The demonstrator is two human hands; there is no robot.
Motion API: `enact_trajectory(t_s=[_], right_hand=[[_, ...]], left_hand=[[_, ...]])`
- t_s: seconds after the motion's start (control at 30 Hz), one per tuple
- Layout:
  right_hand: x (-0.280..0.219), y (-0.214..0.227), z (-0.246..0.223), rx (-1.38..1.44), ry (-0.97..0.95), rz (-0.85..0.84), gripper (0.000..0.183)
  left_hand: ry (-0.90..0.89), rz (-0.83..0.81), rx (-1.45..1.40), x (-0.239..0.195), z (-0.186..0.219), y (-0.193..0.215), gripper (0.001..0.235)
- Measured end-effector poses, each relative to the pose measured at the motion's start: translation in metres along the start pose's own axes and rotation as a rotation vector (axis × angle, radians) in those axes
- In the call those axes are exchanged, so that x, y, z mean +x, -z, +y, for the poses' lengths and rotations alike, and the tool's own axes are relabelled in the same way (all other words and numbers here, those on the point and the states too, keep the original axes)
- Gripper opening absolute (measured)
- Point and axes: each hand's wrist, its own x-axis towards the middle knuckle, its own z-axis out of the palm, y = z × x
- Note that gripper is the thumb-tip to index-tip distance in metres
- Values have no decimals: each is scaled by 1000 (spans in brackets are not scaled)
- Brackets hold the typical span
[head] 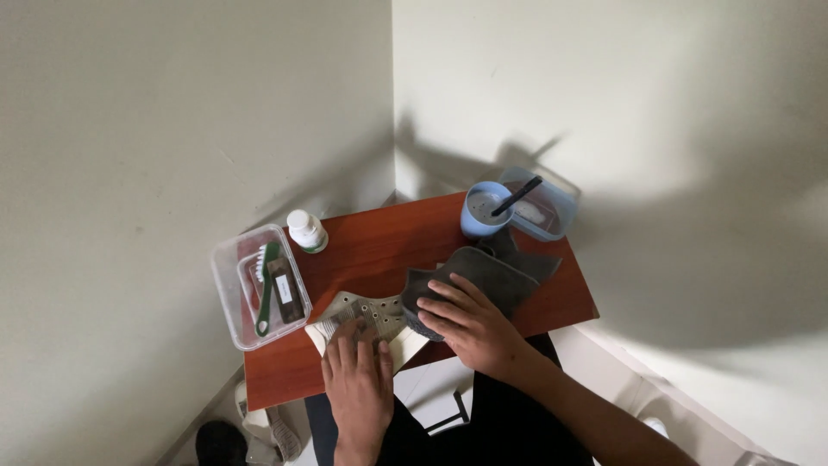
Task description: The person cleans a white high-top sneaker placed on a small wooden table. They use a brush to scrub the rubber sole and then wipe the shoe with a dark cloth. The person repeatedly dips the brush into a blue cup of water and continues scrubbing different parts of the shoe's sole and upper.
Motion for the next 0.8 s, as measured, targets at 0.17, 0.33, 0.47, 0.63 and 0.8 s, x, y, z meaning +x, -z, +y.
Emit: enact_trajectory(t_s=[0.17, 0.33, 0.47, 0.63, 0.8], right_hand=[[-19, 12, -3, 399, -271, 267, 28], [-77, 28, 27, 426, -993, 569, 29], [-79, 67, 41, 716, -898, 982, 23], [-45, 70, 42, 641, -997, 864, 27], [-10, -11, 68, 266, -602, 284, 20]], left_hand=[[-31, 12, 14, 2, -2, -6, 24], [-32, 1, 6, -2, -4, -3, 22], [-29, -39, 3, 0, -5, -2, 25], [-17, -57, 3, -1, -7, -6, 27], [-43, -15, 26, -2, -8, -12, 27]])
